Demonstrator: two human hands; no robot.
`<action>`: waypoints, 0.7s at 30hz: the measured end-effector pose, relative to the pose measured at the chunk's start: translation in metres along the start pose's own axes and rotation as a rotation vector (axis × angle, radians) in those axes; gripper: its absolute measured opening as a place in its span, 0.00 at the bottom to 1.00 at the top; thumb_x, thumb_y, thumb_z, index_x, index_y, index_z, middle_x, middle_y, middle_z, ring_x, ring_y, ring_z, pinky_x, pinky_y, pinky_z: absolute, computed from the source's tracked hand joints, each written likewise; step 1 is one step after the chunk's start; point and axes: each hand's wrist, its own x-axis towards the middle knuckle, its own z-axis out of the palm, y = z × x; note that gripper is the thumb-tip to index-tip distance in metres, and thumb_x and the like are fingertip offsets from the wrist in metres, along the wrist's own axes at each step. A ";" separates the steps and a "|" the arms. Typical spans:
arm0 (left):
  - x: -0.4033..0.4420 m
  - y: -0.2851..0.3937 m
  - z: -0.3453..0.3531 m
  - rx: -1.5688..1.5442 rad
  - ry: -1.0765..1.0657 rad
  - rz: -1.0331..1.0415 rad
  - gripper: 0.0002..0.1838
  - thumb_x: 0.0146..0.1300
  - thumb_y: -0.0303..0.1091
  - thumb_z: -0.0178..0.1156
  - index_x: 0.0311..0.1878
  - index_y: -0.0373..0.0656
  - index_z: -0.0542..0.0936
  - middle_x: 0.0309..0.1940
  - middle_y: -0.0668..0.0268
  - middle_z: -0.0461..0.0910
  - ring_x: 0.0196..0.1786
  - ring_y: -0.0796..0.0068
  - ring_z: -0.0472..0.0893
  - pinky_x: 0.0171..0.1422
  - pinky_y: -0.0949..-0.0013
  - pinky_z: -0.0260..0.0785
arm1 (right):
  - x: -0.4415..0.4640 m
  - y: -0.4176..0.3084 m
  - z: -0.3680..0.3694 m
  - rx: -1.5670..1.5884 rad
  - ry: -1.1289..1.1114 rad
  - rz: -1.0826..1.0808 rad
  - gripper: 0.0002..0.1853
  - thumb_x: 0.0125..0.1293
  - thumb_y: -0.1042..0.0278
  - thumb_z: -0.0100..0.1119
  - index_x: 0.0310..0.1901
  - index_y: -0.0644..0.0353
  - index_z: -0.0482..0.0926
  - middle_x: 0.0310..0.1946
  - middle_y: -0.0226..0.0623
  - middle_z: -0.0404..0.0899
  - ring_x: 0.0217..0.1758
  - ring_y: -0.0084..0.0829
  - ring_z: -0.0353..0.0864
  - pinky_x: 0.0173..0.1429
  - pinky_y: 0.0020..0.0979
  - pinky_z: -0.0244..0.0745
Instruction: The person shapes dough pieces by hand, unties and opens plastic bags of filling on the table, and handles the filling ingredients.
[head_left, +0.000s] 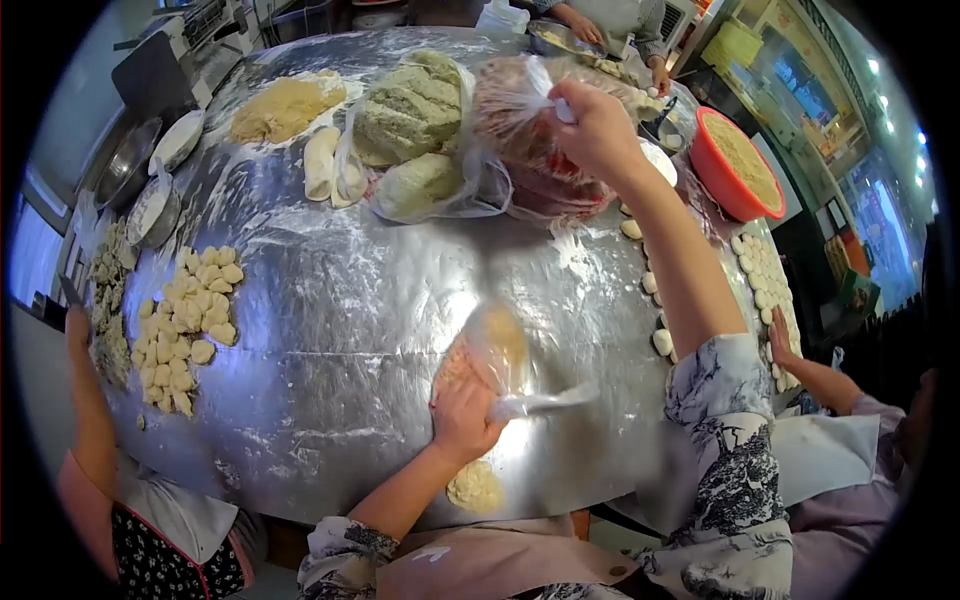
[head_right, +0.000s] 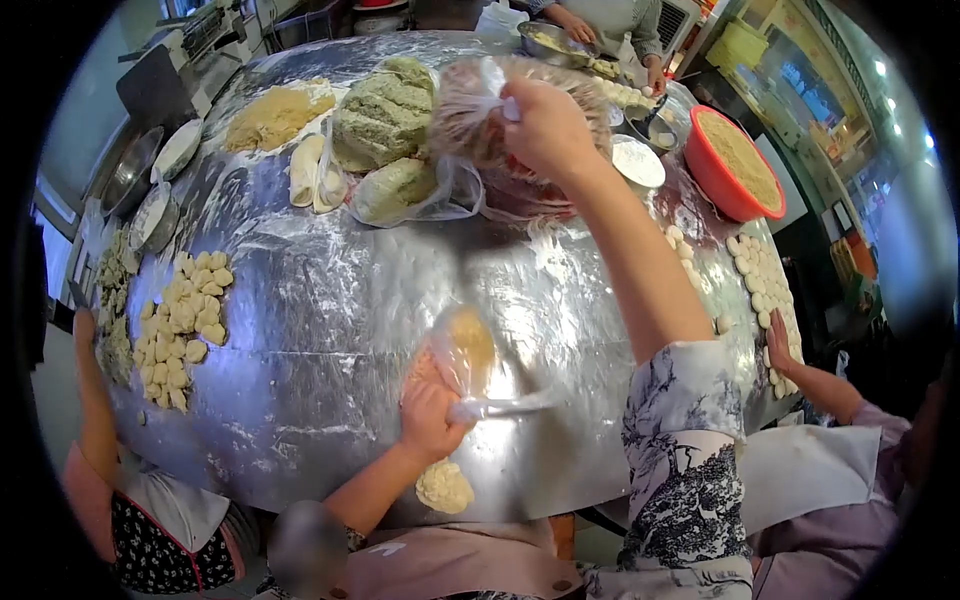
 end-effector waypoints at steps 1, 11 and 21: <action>-0.004 0.007 -0.002 -0.044 -0.029 0.056 0.10 0.51 0.36 0.66 0.31 0.44 0.75 0.30 0.58 0.75 0.36 0.49 0.76 0.43 0.51 0.68 | -0.008 -0.011 -0.005 0.074 0.065 -0.083 0.15 0.64 0.60 0.66 0.49 0.55 0.81 0.36 0.50 0.84 0.41 0.47 0.84 0.47 0.42 0.78; -0.030 0.071 0.005 -0.124 -0.292 0.047 0.09 0.46 0.32 0.65 0.31 0.44 0.76 0.30 0.59 0.73 0.36 0.52 0.74 0.43 0.52 0.65 | -0.220 -0.083 0.096 0.363 -0.973 -0.140 0.16 0.64 0.54 0.65 0.46 0.56 0.80 0.38 0.42 0.84 0.44 0.44 0.83 0.49 0.43 0.77; -0.017 0.077 0.014 -0.333 -0.216 -0.306 0.07 0.55 0.27 0.60 0.38 0.41 0.77 0.36 0.55 0.77 0.44 0.51 0.77 0.51 0.54 0.67 | -0.284 -0.013 -0.024 0.763 -1.140 -0.017 0.54 0.42 0.48 0.83 0.70 0.61 0.66 0.61 0.48 0.77 0.65 0.45 0.76 0.69 0.37 0.69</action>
